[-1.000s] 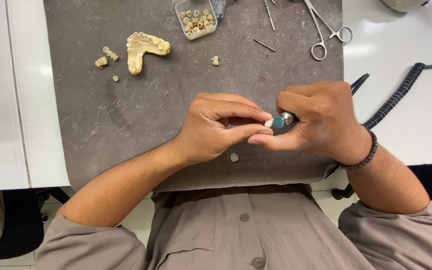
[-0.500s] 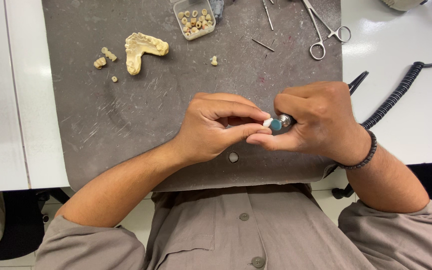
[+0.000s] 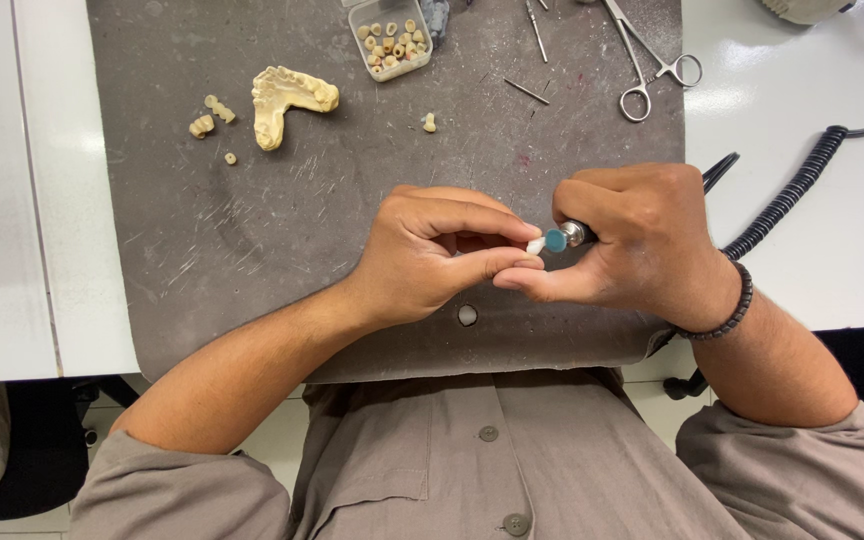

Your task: The person holds a small dental crown in one hand and grinds and smooths it with a rotary handpiece fitted with a grinding disc, repositioning the crown repeatedly. They then switch to a buffing wheel attachment and continue polishing the crown, briefly picking up a small tooth from the bench.

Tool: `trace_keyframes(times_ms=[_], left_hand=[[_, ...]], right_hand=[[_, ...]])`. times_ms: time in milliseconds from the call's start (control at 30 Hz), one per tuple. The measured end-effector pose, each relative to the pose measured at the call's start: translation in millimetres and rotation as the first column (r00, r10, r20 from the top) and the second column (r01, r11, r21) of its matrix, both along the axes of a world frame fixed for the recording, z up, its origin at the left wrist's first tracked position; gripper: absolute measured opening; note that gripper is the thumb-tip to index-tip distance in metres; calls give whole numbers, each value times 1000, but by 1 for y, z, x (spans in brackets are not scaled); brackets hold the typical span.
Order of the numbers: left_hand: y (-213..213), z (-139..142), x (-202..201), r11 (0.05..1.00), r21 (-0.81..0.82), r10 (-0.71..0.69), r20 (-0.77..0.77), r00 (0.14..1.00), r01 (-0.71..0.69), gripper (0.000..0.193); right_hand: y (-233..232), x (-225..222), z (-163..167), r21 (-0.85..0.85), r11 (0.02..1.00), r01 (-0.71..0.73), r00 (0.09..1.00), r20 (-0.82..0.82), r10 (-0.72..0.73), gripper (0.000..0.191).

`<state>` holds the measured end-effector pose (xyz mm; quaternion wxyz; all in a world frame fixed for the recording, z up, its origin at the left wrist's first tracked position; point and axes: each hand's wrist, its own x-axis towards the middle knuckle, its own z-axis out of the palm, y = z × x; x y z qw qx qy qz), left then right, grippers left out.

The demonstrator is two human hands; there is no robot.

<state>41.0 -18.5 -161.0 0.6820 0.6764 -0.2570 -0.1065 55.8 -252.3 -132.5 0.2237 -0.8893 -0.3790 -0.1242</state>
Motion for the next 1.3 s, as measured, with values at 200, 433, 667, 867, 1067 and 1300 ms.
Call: trace_keyframes(times_ms=[200, 433, 667, 867, 1067, 1300], left_hand=[[0, -1, 1, 999, -32, -16, 8, 1000, 17, 15], [0, 0, -1, 1000, -6, 3, 28, 1000, -3, 16], [0, 0, 0, 1000, -5, -7, 44, 999, 7, 16], [0, 1, 0, 1000, -11, -16, 33, 999, 16, 16], [0, 1, -1, 1000, 2, -4, 21, 1000, 4, 17], [0, 1, 0, 1000, -17, -7, 14, 1000, 7, 16]], right_hand=[[1, 0, 2, -9, 1000, -8, 1000, -21, 8, 68], [1, -1, 4, 0, 1000, -11, 1000, -17, 11, 68], [1, -1, 4, 10, 1000, 7, 1000, -6, -7, 69], [0, -2, 1, 8, 1000, -10, 1000, -7, 10, 66], [-2, -2, 2, 25, 999, 23, 1000, -2, -23, 71], [0, -2, 3, -5, 1000, 8, 1000, -4, -8, 68]])
